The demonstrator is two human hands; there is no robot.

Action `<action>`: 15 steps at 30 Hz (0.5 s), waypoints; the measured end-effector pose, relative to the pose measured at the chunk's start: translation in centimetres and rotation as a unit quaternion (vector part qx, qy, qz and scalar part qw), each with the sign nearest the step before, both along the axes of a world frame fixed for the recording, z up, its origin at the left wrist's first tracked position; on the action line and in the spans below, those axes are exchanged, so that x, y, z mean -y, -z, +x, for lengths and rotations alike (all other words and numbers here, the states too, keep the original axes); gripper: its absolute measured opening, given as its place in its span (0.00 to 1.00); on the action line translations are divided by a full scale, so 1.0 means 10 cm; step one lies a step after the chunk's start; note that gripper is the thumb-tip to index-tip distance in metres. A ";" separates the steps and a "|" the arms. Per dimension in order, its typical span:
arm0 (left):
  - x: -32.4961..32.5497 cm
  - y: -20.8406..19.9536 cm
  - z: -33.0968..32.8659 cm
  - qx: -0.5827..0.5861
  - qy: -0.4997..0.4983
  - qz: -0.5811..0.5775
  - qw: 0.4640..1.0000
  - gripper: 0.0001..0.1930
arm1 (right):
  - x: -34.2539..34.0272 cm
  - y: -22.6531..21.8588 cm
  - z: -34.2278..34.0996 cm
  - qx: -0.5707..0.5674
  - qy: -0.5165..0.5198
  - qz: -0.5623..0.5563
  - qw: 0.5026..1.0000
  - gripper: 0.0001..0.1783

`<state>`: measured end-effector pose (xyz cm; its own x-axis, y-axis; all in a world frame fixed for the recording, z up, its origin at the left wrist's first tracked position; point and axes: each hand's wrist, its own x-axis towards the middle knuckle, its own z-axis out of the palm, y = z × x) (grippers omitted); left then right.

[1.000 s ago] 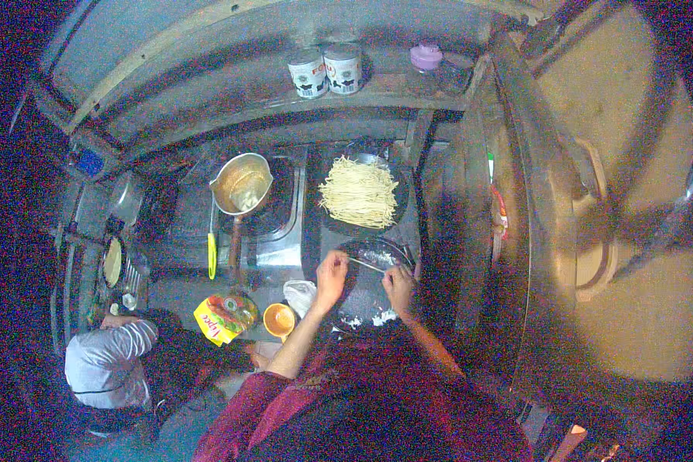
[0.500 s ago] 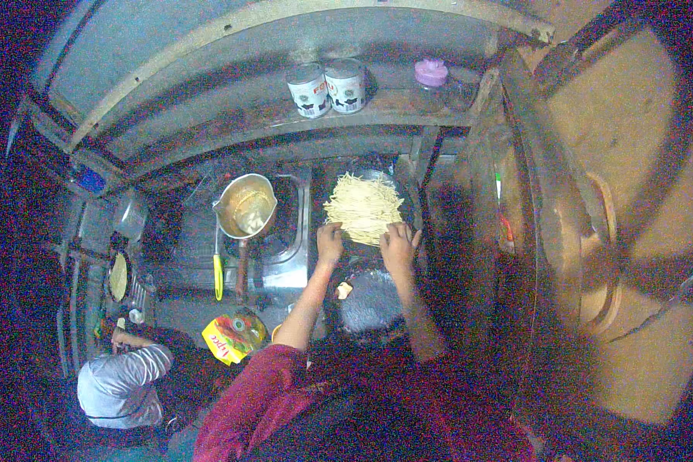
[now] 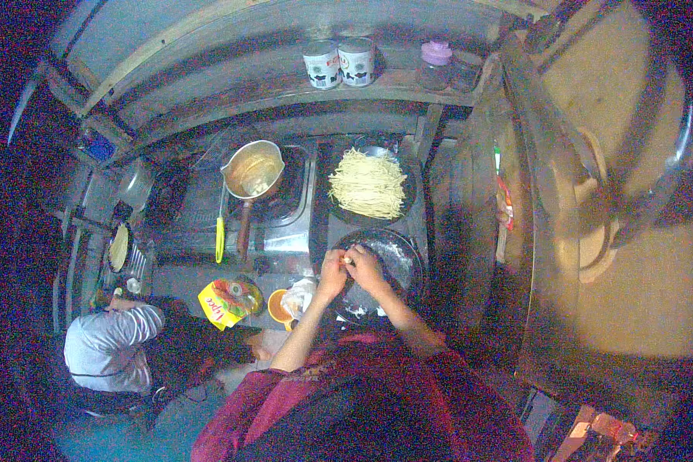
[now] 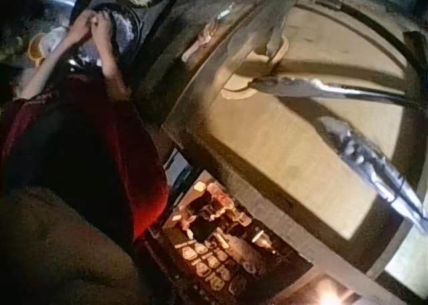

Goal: The person uses a small rolling pin to flatten small pieces of dough on a dark, floured surface. They repeatedly roll the dough, lift it to check the shape, and reposition it to continue flattening. A stack of prepared noodles and a pot are visible on the counter nearby.

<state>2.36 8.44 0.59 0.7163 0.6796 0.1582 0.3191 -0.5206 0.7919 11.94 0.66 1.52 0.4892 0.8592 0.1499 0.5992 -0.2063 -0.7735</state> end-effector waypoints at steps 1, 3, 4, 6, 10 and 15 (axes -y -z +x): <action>-0.01 0.04 -0.02 0.003 0.017 0.015 1.000 0.12 | 0.02 -0.01 0.00 0.013 -0.003 -0.012 1.000 0.09; 0.01 -0.04 -0.03 0.003 0.045 0.029 0.999 0.10 | 0.07 0.03 -0.02 0.005 0.022 -0.015 1.000 0.06; 0.03 -0.09 -0.04 -0.004 0.054 0.041 0.998 0.10 | 0.10 0.04 -0.02 0.002 0.027 -0.010 1.000 0.06; 0.10 -0.17 -0.07 -0.019 0.070 0.066 0.995 0.09 | 0.17 0.03 0.01 -0.004 0.036 -0.001 0.999 0.06; 0.13 -0.10 -0.08 -0.053 0.050 0.089 0.993 0.09 | 0.25 -0.07 0.05 -0.013 0.028 -0.019 0.999 0.07; 0.16 -0.14 -0.08 -0.044 0.047 0.090 0.994 0.08 | 0.40 -0.10 0.08 -0.090 -0.029 0.051 0.994 0.09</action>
<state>1.53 6.84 1.98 0.7917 0.5758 0.2041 0.3269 -0.6815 0.6548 12.76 -3.35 2.51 0.4666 0.8714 0.1512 0.4573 -0.0913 -0.8846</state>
